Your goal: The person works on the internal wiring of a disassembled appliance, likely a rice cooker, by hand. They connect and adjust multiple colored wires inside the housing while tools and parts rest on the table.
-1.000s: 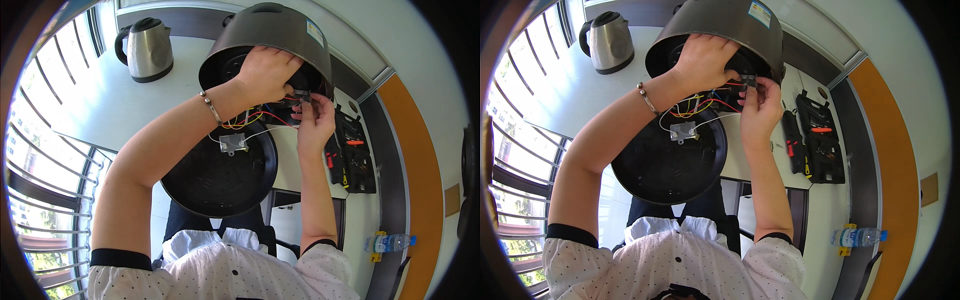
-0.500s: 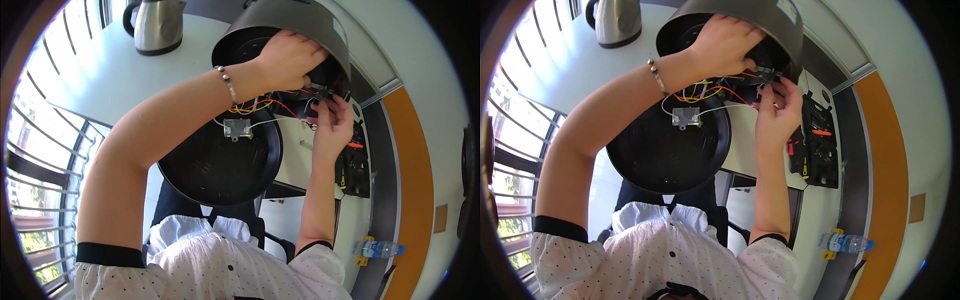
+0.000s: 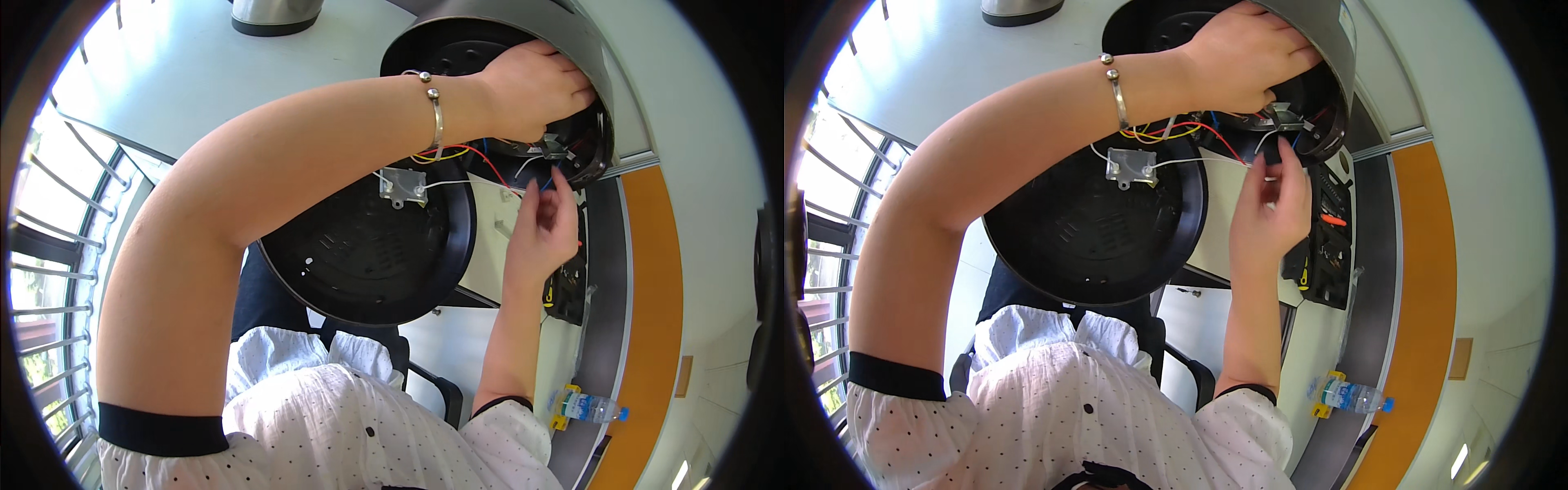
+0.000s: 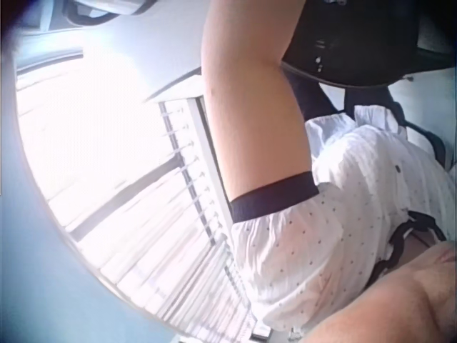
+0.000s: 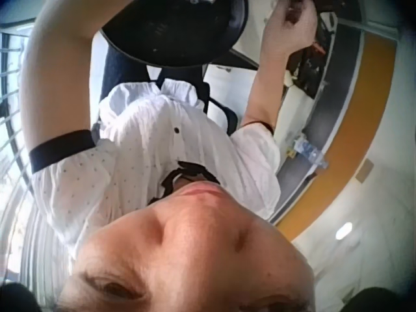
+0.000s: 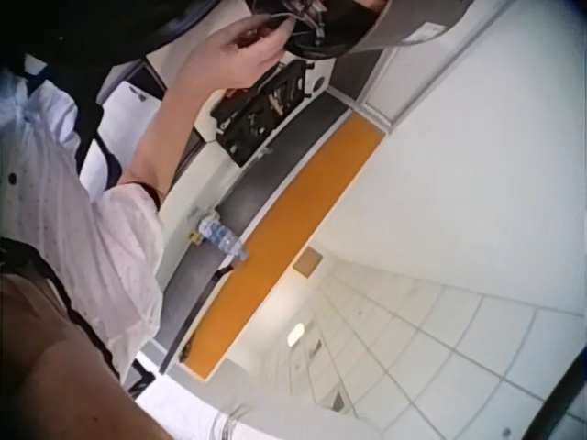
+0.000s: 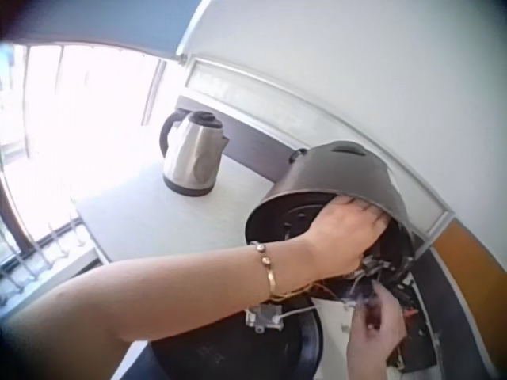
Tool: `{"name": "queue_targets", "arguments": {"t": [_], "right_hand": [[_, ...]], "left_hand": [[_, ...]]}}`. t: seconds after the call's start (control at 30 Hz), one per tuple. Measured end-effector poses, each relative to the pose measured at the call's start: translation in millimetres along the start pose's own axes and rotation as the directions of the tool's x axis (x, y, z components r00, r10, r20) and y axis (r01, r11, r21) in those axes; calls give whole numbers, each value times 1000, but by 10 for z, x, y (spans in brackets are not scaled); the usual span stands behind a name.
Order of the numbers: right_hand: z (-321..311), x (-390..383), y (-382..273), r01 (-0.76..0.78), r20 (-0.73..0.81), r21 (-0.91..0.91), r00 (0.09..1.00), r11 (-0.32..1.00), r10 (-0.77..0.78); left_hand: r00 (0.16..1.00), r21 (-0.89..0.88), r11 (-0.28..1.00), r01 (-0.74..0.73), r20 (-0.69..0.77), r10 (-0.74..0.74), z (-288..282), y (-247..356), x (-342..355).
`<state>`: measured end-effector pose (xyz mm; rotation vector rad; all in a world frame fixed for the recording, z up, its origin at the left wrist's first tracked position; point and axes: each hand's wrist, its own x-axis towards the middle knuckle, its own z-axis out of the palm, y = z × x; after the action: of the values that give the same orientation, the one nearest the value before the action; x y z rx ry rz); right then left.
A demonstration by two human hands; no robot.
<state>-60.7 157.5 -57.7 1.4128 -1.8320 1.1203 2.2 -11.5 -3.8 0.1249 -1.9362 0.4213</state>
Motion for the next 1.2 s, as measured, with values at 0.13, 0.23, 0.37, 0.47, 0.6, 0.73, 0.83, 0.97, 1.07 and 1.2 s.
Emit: {"name": "queue_targets", "arguments": {"t": [0.13,0.23,0.37,0.47,0.6,0.73,0.83,0.97,1.07,1.2], "right_hand": [[138,303,-28,64,-44,-298,996,953,-81],[189,381,58,41,-34,-319,998,947,-55],[144,370,101,-84,-48,-86,996,993,81],[101,349,166,-135,-54,186,988,973,147],[79,324,151,-194,-13,282,978,940,206],[100,322,187,-205,-9,361,975,910,223],[84,306,221,-215,-21,393,970,894,242],[107,289,263,-203,-43,401,970,893,240],[88,287,230,-216,-43,380,967,899,251],[82,276,231,-214,-45,376,968,902,248]], "left_hand": [[1000,-42,999,8,-4,-8,2,-10,36],[1000,-1,1000,3,17,-3,17,0,23],[1000,7,1000,7,24,-7,-12,-13,12],[1000,12,1000,10,24,-10,-19,-6,6],[1000,-17,1000,18,3,-18,23,-2,10],[999,-39,998,41,37,-40,29,-17,15],[997,-93,995,45,71,-39,25,-2,37],[998,-87,995,45,52,-41,14,-7,30],[999,-70,997,40,32,-38,17,6,28],[999,-80,996,37,39,-34,17,-3,30]]}}
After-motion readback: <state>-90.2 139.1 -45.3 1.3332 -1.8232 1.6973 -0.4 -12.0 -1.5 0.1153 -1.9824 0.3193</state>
